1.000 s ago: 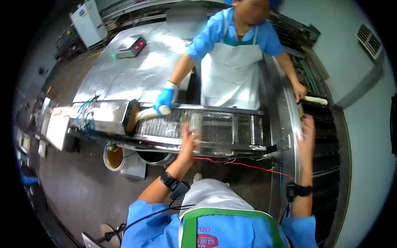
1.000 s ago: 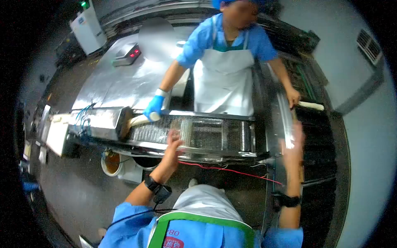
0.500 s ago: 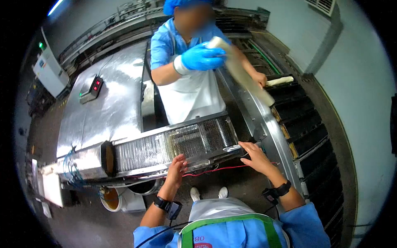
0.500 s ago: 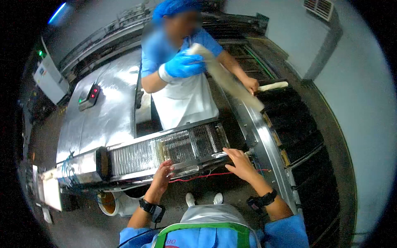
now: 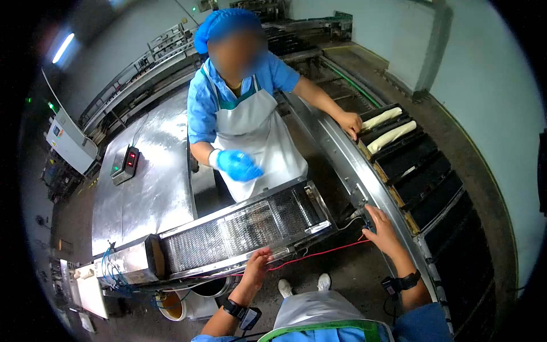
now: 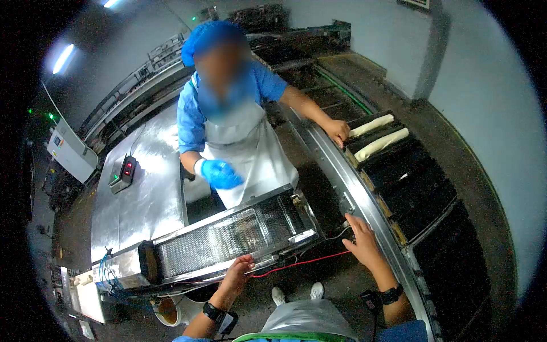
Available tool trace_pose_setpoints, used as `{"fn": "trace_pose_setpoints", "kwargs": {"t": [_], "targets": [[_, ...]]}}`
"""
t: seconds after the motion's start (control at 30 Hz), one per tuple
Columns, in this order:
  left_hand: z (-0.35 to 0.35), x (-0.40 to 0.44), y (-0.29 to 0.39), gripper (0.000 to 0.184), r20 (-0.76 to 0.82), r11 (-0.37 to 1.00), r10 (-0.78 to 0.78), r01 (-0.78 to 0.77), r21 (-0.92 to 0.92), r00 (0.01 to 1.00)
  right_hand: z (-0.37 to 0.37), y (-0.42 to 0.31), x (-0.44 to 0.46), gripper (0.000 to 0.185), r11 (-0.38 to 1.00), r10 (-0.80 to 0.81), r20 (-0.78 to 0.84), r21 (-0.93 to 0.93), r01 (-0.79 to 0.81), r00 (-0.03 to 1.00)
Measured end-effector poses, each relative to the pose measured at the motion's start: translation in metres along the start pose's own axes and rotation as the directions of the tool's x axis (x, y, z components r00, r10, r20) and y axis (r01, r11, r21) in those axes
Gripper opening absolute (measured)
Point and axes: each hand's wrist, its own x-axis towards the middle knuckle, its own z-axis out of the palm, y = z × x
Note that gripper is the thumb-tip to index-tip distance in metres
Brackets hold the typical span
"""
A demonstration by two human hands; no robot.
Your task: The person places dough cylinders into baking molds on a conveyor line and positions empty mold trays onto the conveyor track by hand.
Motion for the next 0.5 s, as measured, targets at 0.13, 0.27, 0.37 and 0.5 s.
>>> {"fn": "trace_pose_setpoints", "kwargs": {"t": [0.13,0.27,0.37,0.5], "targets": [[0.003,0.008,-0.012,0.027,0.032,0.999,-0.029,0.030,-0.033,0.999,0.000,0.007,0.013,0.064,0.999,-0.038,-0.023,-0.013,0.037,0.999],[0.020,0.012,0.001,0.036,0.003,0.997,0.002,-0.002,-0.075,1.000,-0.009,-0.008,0.032,0.066,0.998,-0.053,-0.091,-0.040,0.050,0.994],[0.032,0.023,0.020,0.047,-0.057,0.983,0.102,-0.109,-0.145,0.993,-0.011,-0.032,0.058,0.061,0.997,-0.080,-0.237,-0.037,0.073,0.968],[0.088,0.018,0.063,0.057,0.106,0.961,0.262,-0.249,-0.124,0.959,0.003,-0.086,0.068,0.060,0.893,-0.424,0.063,-0.136,0.429,0.903]]}}
